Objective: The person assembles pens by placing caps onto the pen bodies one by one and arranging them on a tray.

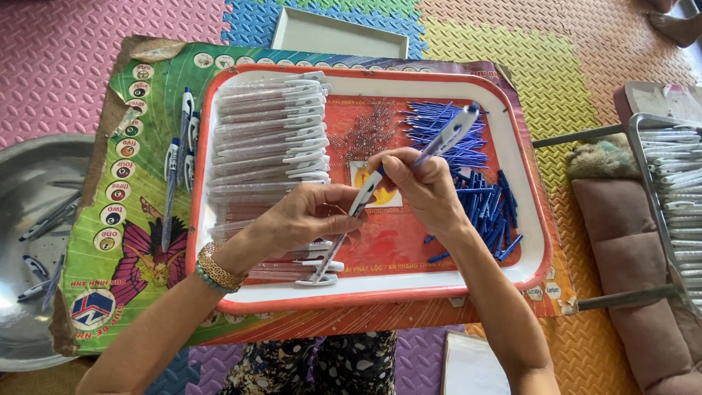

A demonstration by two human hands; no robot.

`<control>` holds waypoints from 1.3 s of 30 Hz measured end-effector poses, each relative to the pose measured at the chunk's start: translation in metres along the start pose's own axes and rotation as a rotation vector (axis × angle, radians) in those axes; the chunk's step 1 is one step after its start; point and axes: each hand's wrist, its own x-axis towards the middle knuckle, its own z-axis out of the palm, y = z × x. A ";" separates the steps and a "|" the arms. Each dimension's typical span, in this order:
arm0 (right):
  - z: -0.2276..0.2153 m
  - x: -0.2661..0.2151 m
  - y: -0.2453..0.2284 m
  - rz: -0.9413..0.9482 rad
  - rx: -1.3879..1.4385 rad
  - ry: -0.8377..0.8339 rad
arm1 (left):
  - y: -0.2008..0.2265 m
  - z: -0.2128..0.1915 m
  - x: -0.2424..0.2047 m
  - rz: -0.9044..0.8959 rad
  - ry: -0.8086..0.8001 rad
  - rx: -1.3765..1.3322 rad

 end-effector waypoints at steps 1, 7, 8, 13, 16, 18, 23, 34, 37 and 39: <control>0.002 -0.002 0.003 0.042 0.073 -0.006 | 0.002 0.002 -0.001 0.001 -0.030 -0.002; -0.010 0.002 -0.004 0.145 -0.027 0.156 | -0.003 0.004 0.003 0.007 -0.085 0.067; -0.020 0.006 -0.006 0.145 -0.027 0.159 | -0.009 0.003 0.003 0.005 -0.087 0.068; -0.091 0.017 -0.008 0.103 0.184 0.565 | -0.022 -0.006 0.005 -0.043 -0.117 0.172; -0.140 -0.006 -0.007 0.103 0.109 0.667 | -0.016 -0.010 0.006 -0.096 -0.081 0.156; -0.140 -0.023 -0.028 0.164 0.028 0.619 | -0.009 -0.014 0.003 -0.076 -0.114 0.219; -0.164 -0.081 -0.002 0.278 -0.508 0.405 | -0.013 -0.017 0.006 -0.126 -0.038 0.139; -0.068 -0.010 0.011 0.327 0.126 0.189 | 0.003 -0.011 0.032 -0.152 -0.103 0.287; -0.079 0.012 0.033 0.283 0.144 0.270 | 0.012 -0.028 0.040 -0.094 -0.113 0.371; -0.096 0.028 0.027 0.257 0.079 0.311 | 0.045 -0.027 0.044 -0.064 -0.054 0.674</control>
